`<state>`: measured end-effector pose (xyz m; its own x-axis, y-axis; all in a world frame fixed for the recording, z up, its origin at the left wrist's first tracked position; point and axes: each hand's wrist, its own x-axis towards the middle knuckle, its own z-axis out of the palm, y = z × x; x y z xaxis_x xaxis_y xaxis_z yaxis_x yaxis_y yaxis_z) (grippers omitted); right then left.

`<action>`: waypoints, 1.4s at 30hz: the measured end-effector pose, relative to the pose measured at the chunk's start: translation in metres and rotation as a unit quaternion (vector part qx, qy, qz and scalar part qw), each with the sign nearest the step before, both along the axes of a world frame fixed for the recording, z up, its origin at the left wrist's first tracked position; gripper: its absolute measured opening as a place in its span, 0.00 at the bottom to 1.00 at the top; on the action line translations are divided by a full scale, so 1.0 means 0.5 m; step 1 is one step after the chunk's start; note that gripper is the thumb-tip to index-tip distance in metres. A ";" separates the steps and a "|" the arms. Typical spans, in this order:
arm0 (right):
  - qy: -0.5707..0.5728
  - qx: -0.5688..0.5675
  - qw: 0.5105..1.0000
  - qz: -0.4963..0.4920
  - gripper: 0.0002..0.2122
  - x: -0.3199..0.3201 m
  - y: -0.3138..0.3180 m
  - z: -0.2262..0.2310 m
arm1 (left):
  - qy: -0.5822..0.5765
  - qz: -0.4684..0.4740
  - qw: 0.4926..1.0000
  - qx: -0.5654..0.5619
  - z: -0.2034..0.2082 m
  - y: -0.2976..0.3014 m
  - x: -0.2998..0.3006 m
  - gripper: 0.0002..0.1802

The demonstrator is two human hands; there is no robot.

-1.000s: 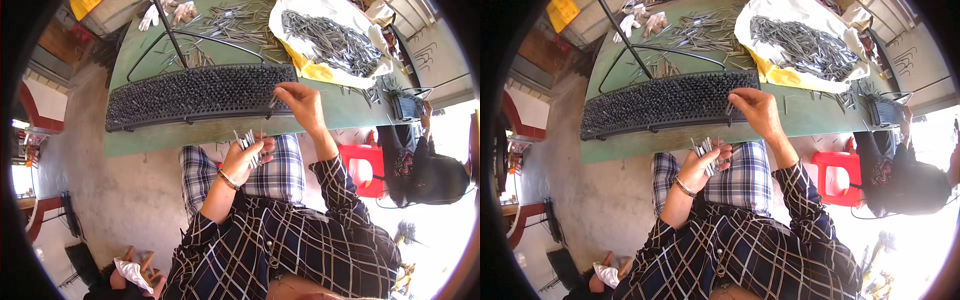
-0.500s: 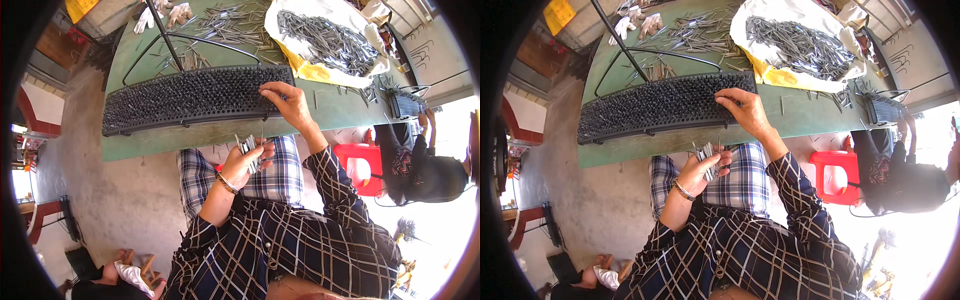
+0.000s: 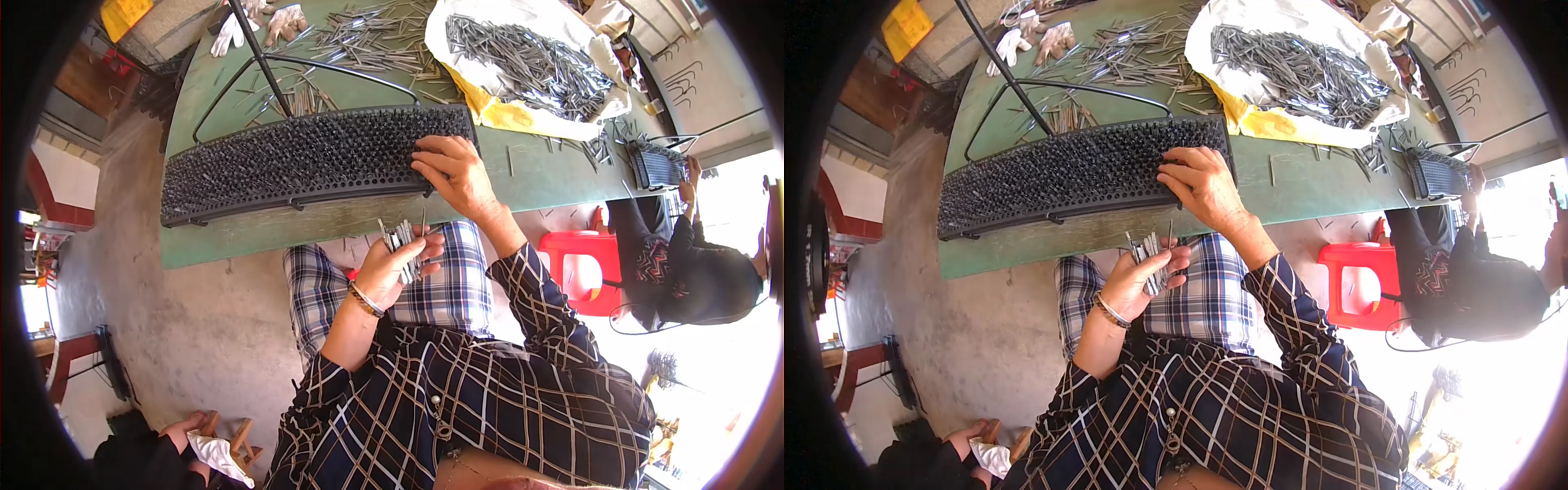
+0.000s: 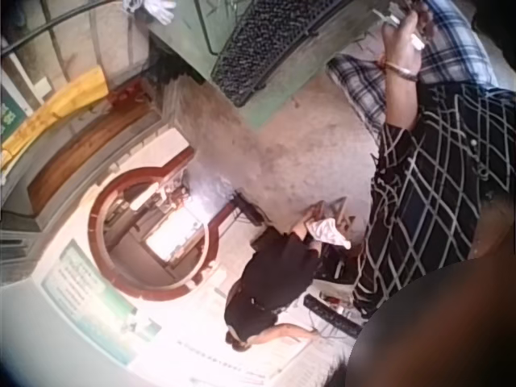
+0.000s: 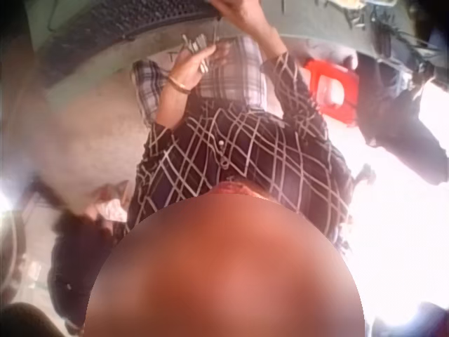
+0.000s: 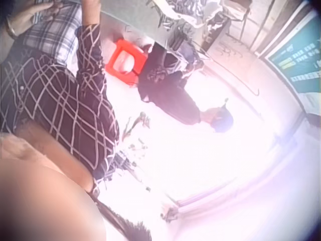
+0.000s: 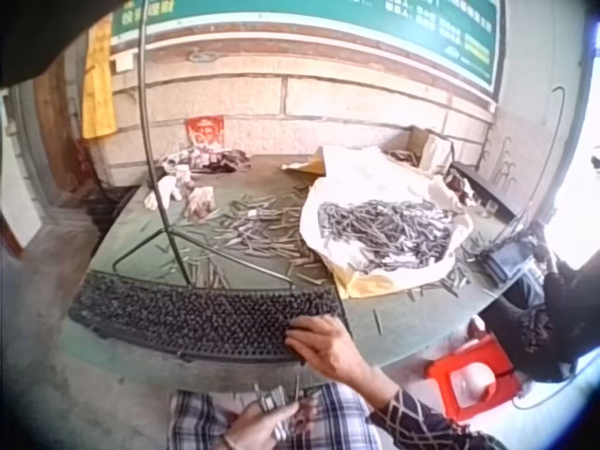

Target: Inserting small metal pins into a grid-like base plate.

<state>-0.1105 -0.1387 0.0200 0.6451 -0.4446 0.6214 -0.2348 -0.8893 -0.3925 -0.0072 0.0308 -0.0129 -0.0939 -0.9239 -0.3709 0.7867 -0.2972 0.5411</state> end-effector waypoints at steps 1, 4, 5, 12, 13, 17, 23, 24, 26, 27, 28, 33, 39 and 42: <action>0.003 -0.007 1.000 -0.007 0.07 0.001 0.003 0.002 | -0.002 0.000 1.000 0.003 0.002 0.000 0.000 0.13; -0.018 0.010 0.999 -0.032 0.07 -0.002 0.008 0.011 | -0.015 0.009 1.000 -0.001 0.007 -0.001 0.000 0.13; -0.043 0.033 0.997 -0.048 0.07 -0.004 0.011 0.015 | -0.027 0.017 0.999 -0.010 0.009 -0.001 0.000 0.13; 0.065 0.467 0.881 0.045 0.10 -0.041 0.068 0.016 | -0.082 0.049 0.995 -0.037 0.033 -0.011 -0.003 0.14; 0.041 0.492 0.868 0.061 0.10 -0.041 0.068 0.010 | -0.083 0.049 0.995 -0.037 0.029 -0.010 -0.003 0.14; -0.101 0.460 0.882 -0.015 0.09 -0.031 0.039 0.021 | -0.046 0.016 0.999 -0.008 0.013 -0.007 -0.004 0.15; -0.090 0.257 0.959 -0.084 0.08 -0.016 0.000 0.010 | -0.013 -0.017 0.999 0.032 -0.004 -0.006 -0.013 0.15; -0.072 0.226 0.967 -0.088 0.08 -0.016 -0.002 0.006 | -0.014 -0.020 0.999 0.035 -0.004 -0.005 -0.014 0.15; -0.070 0.205 0.972 -0.087 0.08 -0.015 -0.002 -0.002 | -0.006 -0.015 0.999 0.031 -0.004 -0.003 -0.010 0.15; -0.068 0.183 0.977 -0.086 0.08 -0.015 -0.001 -0.005 | 0.003 -0.011 1.000 0.028 -0.004 -0.002 -0.007 0.15; -0.067 0.185 0.977 -0.086 0.08 -0.015 0.000 -0.005 | 0.004 -0.010 1.000 0.030 -0.003 -0.001 -0.005 0.15; 0.044 -0.009 0.991 -0.123 0.08 -0.012 0.018 -0.004 | 0.021 -0.012 0.999 0.023 0.006 -0.005 0.006 0.16; 0.000 0.213 0.977 0.022 0.07 -0.021 0.057 0.022 | -0.002 -0.003 1.000 -0.001 0.017 -0.004 0.009 0.17; 0.085 0.408 0.903 0.105 0.07 -0.033 0.082 0.025 | -0.029 0.010 1.000 -0.002 0.028 -0.004 0.010 0.17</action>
